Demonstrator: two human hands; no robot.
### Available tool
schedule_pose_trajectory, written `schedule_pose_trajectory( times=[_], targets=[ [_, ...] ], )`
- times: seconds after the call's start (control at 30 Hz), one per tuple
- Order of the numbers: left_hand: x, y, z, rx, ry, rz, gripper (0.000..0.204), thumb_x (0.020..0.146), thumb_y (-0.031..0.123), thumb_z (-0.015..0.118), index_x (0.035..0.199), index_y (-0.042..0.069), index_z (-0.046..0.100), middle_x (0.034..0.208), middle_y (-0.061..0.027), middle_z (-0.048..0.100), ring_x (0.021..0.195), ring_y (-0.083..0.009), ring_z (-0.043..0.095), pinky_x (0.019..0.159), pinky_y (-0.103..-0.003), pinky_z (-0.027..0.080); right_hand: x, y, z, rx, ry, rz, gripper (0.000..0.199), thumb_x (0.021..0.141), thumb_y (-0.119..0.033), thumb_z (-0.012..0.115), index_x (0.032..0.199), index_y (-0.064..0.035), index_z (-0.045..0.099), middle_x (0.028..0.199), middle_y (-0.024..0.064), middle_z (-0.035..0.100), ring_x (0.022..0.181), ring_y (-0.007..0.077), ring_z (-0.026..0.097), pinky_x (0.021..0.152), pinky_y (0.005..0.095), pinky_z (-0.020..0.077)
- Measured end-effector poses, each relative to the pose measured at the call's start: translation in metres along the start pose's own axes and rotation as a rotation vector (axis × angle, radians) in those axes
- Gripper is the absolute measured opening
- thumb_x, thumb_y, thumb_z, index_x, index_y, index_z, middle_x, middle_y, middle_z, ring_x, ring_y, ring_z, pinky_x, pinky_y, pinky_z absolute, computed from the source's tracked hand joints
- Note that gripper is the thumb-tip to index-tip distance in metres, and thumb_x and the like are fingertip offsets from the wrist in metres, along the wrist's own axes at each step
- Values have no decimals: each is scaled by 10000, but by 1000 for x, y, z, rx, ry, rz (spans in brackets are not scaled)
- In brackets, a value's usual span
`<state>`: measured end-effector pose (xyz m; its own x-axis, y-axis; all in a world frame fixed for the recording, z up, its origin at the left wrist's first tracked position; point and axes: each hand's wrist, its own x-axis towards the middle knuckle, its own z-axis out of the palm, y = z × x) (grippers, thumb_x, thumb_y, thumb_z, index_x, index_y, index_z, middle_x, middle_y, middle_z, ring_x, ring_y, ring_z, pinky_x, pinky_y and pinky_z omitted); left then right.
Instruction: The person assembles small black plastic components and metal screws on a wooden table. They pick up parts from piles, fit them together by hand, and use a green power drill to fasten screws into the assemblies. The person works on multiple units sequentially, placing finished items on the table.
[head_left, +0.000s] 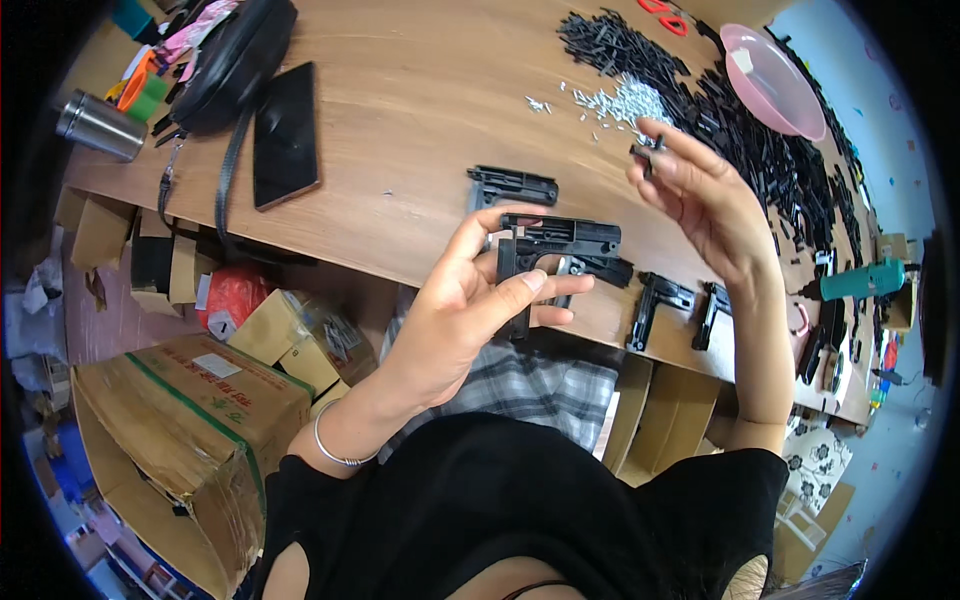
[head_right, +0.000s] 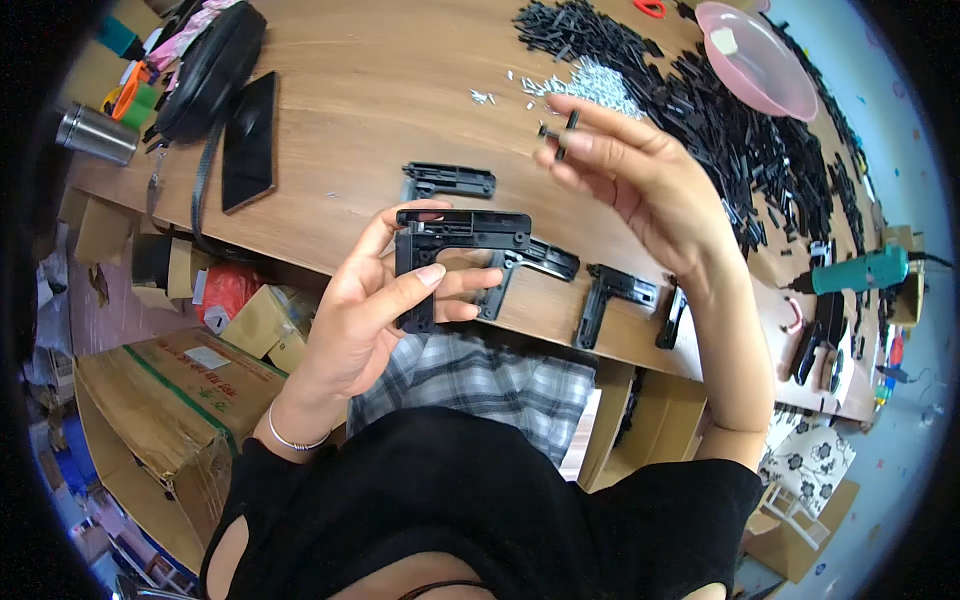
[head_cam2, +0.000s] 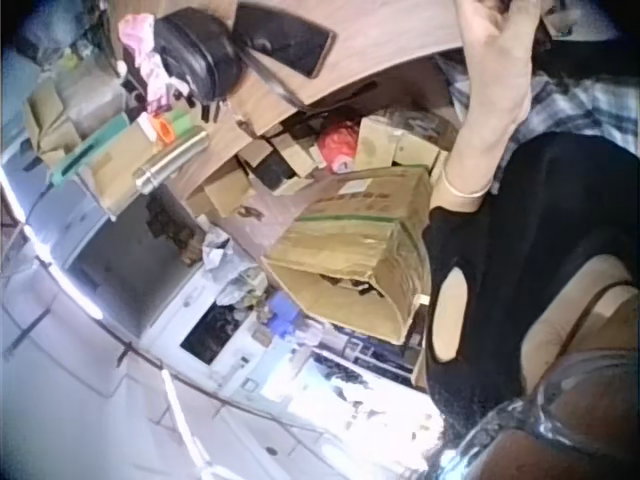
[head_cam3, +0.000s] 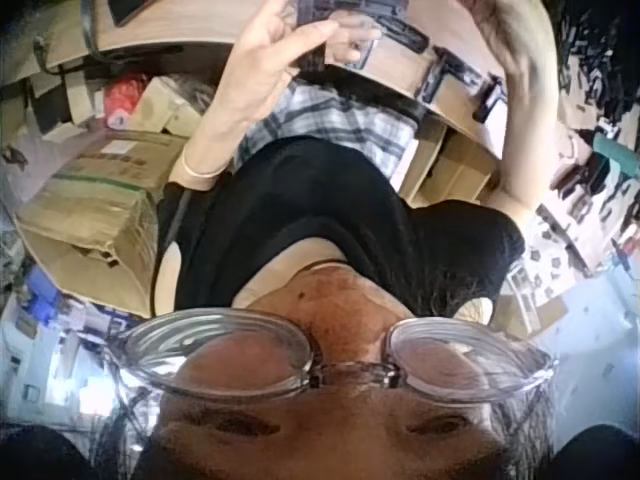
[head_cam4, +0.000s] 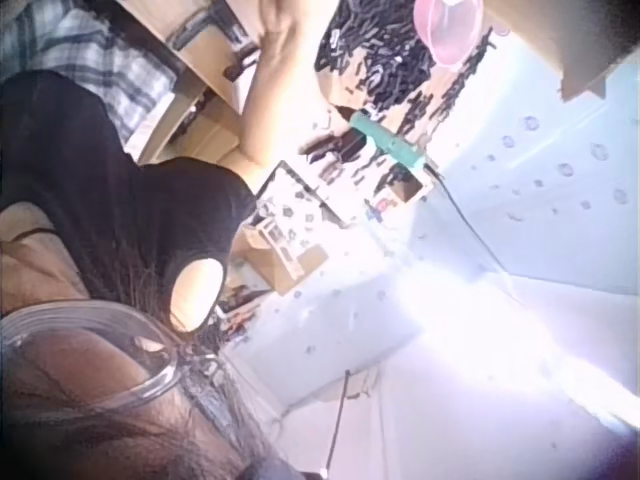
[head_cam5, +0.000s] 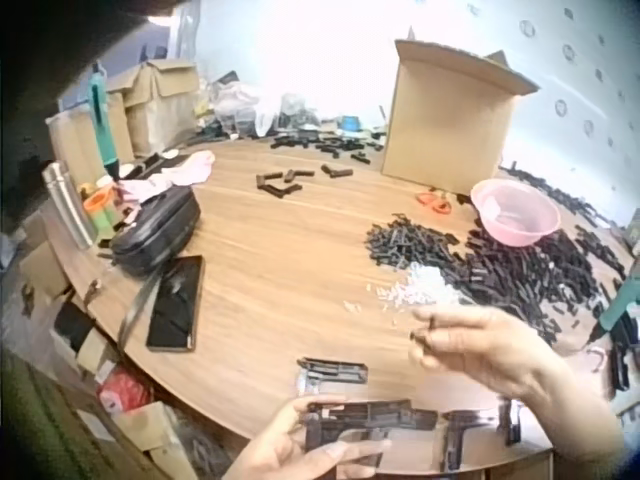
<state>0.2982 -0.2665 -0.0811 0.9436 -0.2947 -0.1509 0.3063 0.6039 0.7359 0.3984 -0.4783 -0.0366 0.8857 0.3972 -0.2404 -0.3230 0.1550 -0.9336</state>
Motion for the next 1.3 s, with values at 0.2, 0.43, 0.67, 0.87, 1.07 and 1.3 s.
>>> schedule_pose_trajectory(
  times=[0.2, 0.43, 0.67, 0.87, 1.07, 1.3],
  targets=[
    [2, -12, 14, 32, -50, -47, 439, 896, 39, 470, 1292, 11, 283, 1189, -210, 507, 1054, -320, 578, 793, -336, 535, -49, 15, -6, 125, -34, 40, 361, 846, -42, 595, 1193, 34, 526, 919, 94, 635, 854, 170, 644, 760, 246, 541],
    [1, -35, 22, 89, -144, -45, 410, 906, 9, 453, 1280, 10, 283, 1183, -198, 507, 1035, -301, 587, 797, -324, 526, -85, 32, 10, -497, 174, -313, 200, 698, 23, 706, 886, 30, 638, 849, 82, 651, 768, 199, 604, 691, 267, 482],
    [-4, -42, 34, 215, -212, -79, 380, 910, -25, 440, 1259, 6, 293, 1129, -147, 530, 992, -184, 592, 784, -263, 482, -87, 43, 11, -1268, 83, -989, 356, 508, -62, 705, 862, -30, 685, 822, 52, 642, 716, 201, 561, 575, 267, 438],
    [-8, -49, 37, 508, -233, 99, 342, 938, 92, 438, 1252, 0, 335, 932, -89, 526, 747, -101, 488, 673, -226, 405, -102, 42, 10, -1337, 115, -943, 359, 536, -5, 714, 891, -38, 673, 818, 62, 600, 728, 209, 522, 625, 307, 437],
    [-11, -51, 49, 729, -129, 244, 306, 907, 155, 527, 1160, -11, 477, 836, -98, 590, 605, -127, 544, 566, -238, 437, -110, 59, 11, -604, 246, -560, 210, 646, -1, 737, 827, -36, 637, 825, 64, 563, 746, 153, 532, 628, 268, 437],
    [-2, -57, 49, 892, -217, 640, 470, 761, 83, 702, 1131, -19, 431, 659, -40, 585, 492, -45, 492, 446, -196, 408, -115, 64, -2, 391, -143, -39, 150, 826, 10, 613, 974, 9, 588, 976, 70, 582, 940, 130, 553, 857, 266, 448]
  ],
)
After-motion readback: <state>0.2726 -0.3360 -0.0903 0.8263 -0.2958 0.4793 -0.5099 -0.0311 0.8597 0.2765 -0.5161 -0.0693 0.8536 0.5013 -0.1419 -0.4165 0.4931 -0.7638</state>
